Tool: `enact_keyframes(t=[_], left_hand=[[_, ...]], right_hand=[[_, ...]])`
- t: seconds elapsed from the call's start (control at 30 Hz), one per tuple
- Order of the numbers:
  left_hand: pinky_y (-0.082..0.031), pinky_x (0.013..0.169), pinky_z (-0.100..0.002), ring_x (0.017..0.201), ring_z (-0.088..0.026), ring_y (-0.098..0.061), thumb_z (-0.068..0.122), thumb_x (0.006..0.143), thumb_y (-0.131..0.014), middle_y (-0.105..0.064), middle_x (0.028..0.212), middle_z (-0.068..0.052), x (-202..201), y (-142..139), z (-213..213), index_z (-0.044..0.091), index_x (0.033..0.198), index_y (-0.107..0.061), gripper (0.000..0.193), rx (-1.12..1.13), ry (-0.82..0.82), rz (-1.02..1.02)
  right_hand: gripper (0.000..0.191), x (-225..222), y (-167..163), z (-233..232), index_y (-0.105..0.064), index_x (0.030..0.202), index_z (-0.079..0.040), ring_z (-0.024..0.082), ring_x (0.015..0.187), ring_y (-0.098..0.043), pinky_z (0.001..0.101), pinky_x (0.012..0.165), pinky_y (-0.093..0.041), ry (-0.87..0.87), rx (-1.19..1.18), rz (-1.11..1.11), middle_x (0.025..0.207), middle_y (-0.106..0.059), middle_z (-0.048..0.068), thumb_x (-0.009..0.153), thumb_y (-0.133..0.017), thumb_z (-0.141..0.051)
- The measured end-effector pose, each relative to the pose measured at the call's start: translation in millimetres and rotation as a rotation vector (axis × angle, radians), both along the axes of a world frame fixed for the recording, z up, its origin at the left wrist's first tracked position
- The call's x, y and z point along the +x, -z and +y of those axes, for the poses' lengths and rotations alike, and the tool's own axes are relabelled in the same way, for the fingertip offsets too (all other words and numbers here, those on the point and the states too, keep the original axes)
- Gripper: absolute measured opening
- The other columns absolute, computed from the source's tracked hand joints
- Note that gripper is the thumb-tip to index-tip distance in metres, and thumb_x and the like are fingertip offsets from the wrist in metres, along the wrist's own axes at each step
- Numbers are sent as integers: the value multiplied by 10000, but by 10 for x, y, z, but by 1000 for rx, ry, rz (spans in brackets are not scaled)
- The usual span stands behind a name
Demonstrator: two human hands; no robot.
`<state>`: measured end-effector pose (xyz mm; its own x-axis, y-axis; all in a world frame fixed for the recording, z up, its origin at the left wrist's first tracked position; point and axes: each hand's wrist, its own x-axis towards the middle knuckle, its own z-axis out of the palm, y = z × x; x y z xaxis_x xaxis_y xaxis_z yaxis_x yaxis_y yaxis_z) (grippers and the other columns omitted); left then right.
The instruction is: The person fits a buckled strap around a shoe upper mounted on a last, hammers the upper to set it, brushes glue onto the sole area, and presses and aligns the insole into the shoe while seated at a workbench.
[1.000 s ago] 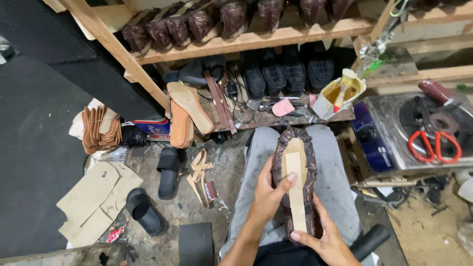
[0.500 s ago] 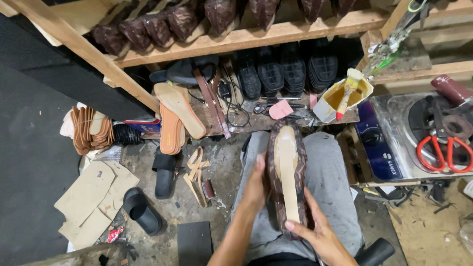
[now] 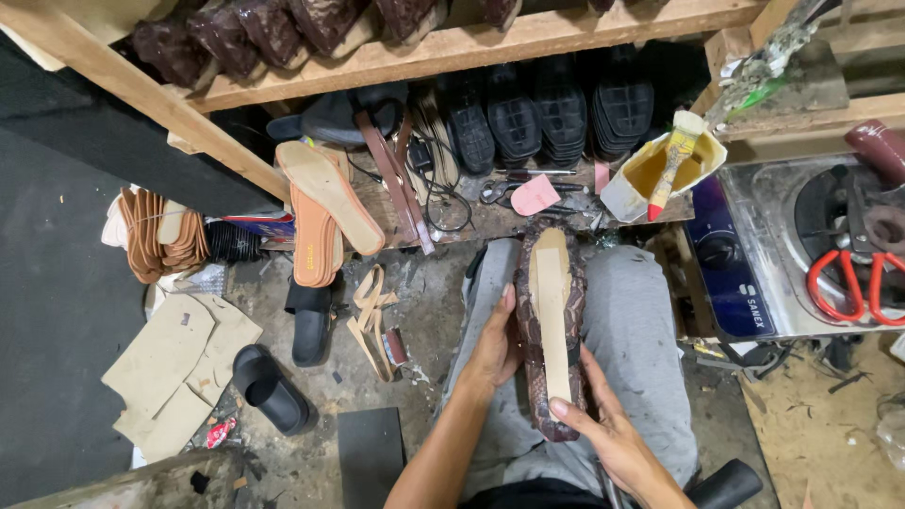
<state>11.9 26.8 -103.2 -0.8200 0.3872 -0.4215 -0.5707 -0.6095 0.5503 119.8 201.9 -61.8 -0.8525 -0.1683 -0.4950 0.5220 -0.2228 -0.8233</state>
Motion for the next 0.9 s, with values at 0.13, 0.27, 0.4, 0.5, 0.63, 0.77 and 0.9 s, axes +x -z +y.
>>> enact_keyframes(t=[0.13,0.27,0.4,0.5,0.63,0.77,0.9], left_hand=[[-434,1123,-454,1327,-249,-561,585,1020,-448,-576,1473,-101,3,2,16,109,1512,-474,685,40,1,50],[-431,1135,-445,1337,-243,-553,557,1041,-437,-569,1480,-99,14,11,25,108,1518,-467,656,72,-3,77],[-431,1132,-445,1337,-243,-552,541,1048,-429,-566,1479,-101,13,0,19,106,1514,-464,639,73,-7,96],[-435,1115,-449,1325,-239,-556,540,1033,-420,-567,1474,-93,4,-10,21,121,1507,-464,634,53,-4,54],[-429,1139,-432,1338,-241,-550,527,1053,-431,-560,1486,-108,8,2,23,101,1514,-463,628,85,-16,93],[-428,1139,-427,1336,-243,-549,526,1053,-435,-558,1486,-114,22,28,11,99,1515,-463,630,89,-20,87],[-422,1145,-423,1343,-244,-543,527,1052,-444,-551,1493,-122,15,27,3,92,1515,-459,636,91,-22,94]], right_hand=[[970,-5,-23,-12,-205,1622,-156,212,1504,-332,370,1178,-281,9,-2,-26,1649,-331,98,817,-745,-188],[982,-3,-14,-21,-207,1624,-150,214,1496,-347,368,1173,-291,16,-12,-25,1645,-348,99,805,-750,-179],[978,-5,-7,-35,-200,1620,-135,208,1499,-343,364,1175,-286,14,-22,-8,1646,-346,97,811,-747,-173],[980,-6,-6,-38,-199,1620,-130,204,1498,-344,360,1173,-284,13,-14,7,1646,-348,95,809,-748,-166],[980,7,4,-46,-208,1621,-131,198,1495,-347,354,1173,-280,20,4,16,1648,-350,91,805,-751,-159],[980,20,19,-66,-214,1620,-137,197,1490,-352,353,1168,-285,20,18,4,1647,-351,87,802,-752,-158],[993,5,13,-75,-211,1620,-136,207,1493,-350,365,1167,-303,17,30,-10,1648,-336,101,792,-758,-173]])
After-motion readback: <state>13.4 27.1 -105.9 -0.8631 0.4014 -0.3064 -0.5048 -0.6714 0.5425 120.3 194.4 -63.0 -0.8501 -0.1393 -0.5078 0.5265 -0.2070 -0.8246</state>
